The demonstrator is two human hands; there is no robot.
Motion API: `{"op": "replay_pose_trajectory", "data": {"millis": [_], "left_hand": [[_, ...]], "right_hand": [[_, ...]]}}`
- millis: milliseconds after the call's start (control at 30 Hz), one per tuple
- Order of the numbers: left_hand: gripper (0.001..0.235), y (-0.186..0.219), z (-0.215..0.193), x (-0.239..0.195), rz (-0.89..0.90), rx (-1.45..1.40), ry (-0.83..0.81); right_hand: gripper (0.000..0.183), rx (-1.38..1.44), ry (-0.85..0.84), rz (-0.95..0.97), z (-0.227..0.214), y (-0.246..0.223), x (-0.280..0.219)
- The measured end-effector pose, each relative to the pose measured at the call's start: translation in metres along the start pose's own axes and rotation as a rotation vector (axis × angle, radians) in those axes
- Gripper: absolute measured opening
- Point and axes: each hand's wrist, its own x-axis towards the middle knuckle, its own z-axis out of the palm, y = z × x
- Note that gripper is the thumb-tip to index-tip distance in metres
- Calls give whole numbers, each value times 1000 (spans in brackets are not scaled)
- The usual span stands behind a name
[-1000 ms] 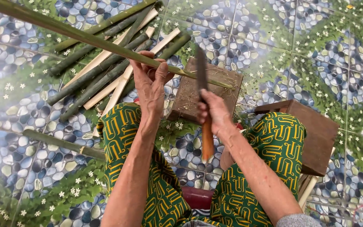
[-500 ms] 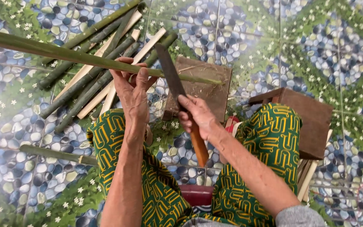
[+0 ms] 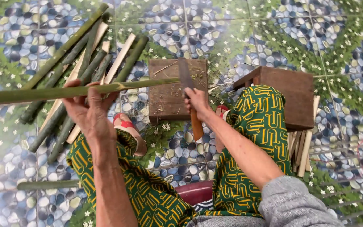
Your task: The person sits cross-legged and uses a knife to shave the outer green layer off bamboo poles. They rotate the poles and scrape the surface repeatedly to remove the skin, leaving the pale inner wood exposed.
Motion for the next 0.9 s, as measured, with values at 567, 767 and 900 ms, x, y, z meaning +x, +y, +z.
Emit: {"op": "replay_pose_trajectory", "data": {"millis": [567,767,900], "left_hand": [[37,-29,-13,11,38,28,60],[37,-32,-17,6,68,48,57],[35,-22,-12,4,22,31,54]], "right_hand": [[29,205,-294,-18,1,2,-45],[29,171,-669,29,55,-39,-117],[32,69,-668,43,54,-37,-111]]}}
